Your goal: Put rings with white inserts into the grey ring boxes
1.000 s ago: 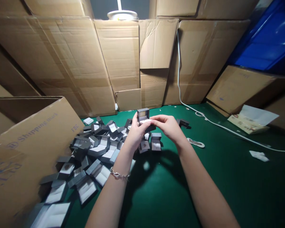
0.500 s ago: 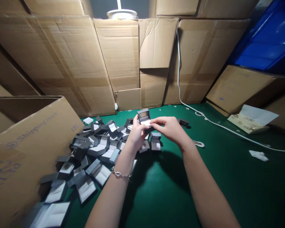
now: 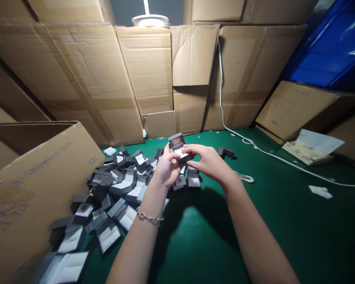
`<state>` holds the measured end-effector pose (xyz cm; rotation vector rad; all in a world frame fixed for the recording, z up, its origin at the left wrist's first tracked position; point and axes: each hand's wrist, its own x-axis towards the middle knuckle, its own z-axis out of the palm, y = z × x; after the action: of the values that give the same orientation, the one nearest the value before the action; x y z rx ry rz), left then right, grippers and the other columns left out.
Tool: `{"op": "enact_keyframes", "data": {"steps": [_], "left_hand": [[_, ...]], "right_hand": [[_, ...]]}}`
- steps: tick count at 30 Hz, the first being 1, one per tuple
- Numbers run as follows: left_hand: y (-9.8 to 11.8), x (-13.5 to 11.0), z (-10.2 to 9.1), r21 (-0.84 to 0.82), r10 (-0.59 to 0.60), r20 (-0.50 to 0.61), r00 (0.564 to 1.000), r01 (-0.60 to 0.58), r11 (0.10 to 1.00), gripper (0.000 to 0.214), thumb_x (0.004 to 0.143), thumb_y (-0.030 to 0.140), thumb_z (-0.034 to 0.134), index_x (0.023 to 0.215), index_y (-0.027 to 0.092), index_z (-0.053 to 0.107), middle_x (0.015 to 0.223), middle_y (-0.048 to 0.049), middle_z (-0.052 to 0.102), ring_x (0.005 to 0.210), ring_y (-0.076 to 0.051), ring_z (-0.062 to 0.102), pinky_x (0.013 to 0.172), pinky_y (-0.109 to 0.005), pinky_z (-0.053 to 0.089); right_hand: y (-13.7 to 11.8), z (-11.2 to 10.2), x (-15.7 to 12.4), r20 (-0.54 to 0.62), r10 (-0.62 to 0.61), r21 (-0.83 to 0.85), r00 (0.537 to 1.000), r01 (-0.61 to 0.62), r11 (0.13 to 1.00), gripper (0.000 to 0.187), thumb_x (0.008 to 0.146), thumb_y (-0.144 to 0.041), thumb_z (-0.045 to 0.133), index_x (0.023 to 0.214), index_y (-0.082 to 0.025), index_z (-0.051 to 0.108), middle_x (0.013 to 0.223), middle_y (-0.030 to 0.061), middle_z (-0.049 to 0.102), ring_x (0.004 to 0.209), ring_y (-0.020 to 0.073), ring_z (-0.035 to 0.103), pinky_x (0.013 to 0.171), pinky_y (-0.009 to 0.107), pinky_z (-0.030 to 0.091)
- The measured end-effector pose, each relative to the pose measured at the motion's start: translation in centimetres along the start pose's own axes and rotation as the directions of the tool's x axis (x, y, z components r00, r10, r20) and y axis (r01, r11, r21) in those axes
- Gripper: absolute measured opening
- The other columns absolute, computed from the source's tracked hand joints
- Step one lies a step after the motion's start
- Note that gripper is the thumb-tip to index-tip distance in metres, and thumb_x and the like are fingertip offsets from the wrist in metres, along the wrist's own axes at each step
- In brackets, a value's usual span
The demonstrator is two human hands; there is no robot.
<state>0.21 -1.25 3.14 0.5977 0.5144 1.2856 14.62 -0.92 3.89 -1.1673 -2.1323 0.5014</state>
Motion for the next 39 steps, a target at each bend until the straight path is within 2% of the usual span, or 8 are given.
{"op": "enact_keyframes", "data": {"steps": [2,5,9,15,25,31,36,39], "left_hand": [[0.2,0.0,-0.2,-0.056,-0.007,0.041,0.999,0.01,0.998,0.081,0.069,-0.003,0.036,0.144,0.018,0.017,0.106,-0.0097,0.049,0.081,-0.018,0.056,0.06,-0.018,0.05],[0.5,0.0,-0.7,-0.114,-0.02,0.179,0.984,0.041,0.993,0.079,0.07,0.0,0.039,0.144,0.018,0.017,0.112,-0.0102,0.047,0.089,-0.019,0.054,0.067,-0.019,0.051],[0.4,0.0,-1.1,0.02,0.038,0.264,0.964,-0.044,0.999,0.086,0.072,0.002,0.057,0.144,0.017,0.011,0.115,-0.0127,0.045,0.095,-0.023,0.052,0.068,-0.018,0.051],[-0.5,0.2,-0.8,0.114,0.205,0.279,0.938,-0.244,0.963,0.098,0.065,0.005,0.069,0.143,0.017,0.011,0.114,-0.0112,0.047,0.106,-0.025,0.047,0.079,-0.02,0.05],[-1.5,0.6,-1.0,0.157,0.249,0.267,0.931,-0.297,0.942,0.084,0.077,0.012,0.066,0.143,0.018,0.015,0.114,-0.0108,0.046,0.108,-0.025,0.046,0.084,-0.021,0.05],[-1.8,0.6,-0.9,0.12,0.298,0.293,0.909,-0.344,0.931,0.09,0.076,0.012,0.07,0.14,0.019,0.007,0.118,-0.0125,0.044,0.106,-0.023,0.048,0.083,-0.022,0.05],[-1.4,0.5,-1.1,0.146,0.268,0.314,0.911,-0.325,0.934,0.082,0.074,0.013,0.073,0.134,0.015,0.017,0.119,-0.0133,0.043,0.1,-0.021,0.049,0.08,-0.021,0.051],[-1.3,0.6,-1.3,0.173,0.268,0.314,0.911,-0.332,0.927,0.078,0.073,0.014,0.073,0.131,0.014,0.022,0.116,-0.0118,0.045,0.099,-0.02,0.049,0.079,-0.02,0.05]], "right_hand": [[0.2,0.1,0.1,-0.009,0.014,0.009,1.0,-0.014,1.0,0.029,0.077,-0.027,0.056,0.105,-0.026,0.065,0.115,-0.0053,0.051,0.115,0.0044,0.047,0.095,0.014,0.04],[0.2,-0.3,0.0,-0.044,0.015,0.037,0.999,-0.013,0.999,0.03,0.078,-0.031,0.056,0.105,-0.024,0.065,0.114,-0.0052,0.051,0.108,0.0019,0.05,0.089,0.01,0.041],[-0.4,-0.9,-0.3,-0.049,0.03,0.049,0.998,-0.027,0.998,0.038,0.076,-0.04,0.057,0.11,-0.025,0.061,0.114,-0.0065,0.051,0.103,-0.0012,0.051,0.086,0.006,0.041],[-1.4,-0.5,-0.1,-0.057,0.095,0.066,0.994,-0.091,0.994,0.036,0.082,-0.048,0.049,0.108,-0.026,0.062,0.111,-0.0075,0.052,0.093,-0.004,0.053,0.075,0.004,0.039],[-0.7,-0.4,-0.1,-0.078,0.166,0.068,0.983,-0.161,0.985,0.037,0.08,-0.045,0.051,0.11,-0.027,0.061,0.11,-0.0083,0.052,0.097,-0.001,0.053,0.08,0.008,0.041],[-0.1,0.0,0.1,-0.06,0.161,0.177,0.985,-0.149,0.973,0.034,0.081,-0.039,0.05,0.111,-0.026,0.061,0.118,-0.0082,0.048,0.109,0.0004,0.051,0.088,0.008,0.045],[0.2,0.2,0.3,-0.022,0.117,0.238,0.993,-0.109,0.965,0.035,0.083,-0.04,0.049,0.112,-0.026,0.06,0.122,-0.0062,0.046,0.116,0.0024,0.048,0.097,0.012,0.045],[0.5,0.0,0.3,0.037,0.102,0.363,0.994,-0.109,0.925,0.039,0.082,-0.042,0.049,0.115,-0.024,0.058,0.124,-0.0026,0.045,0.116,0.0042,0.048,0.099,0.016,0.046]]}}
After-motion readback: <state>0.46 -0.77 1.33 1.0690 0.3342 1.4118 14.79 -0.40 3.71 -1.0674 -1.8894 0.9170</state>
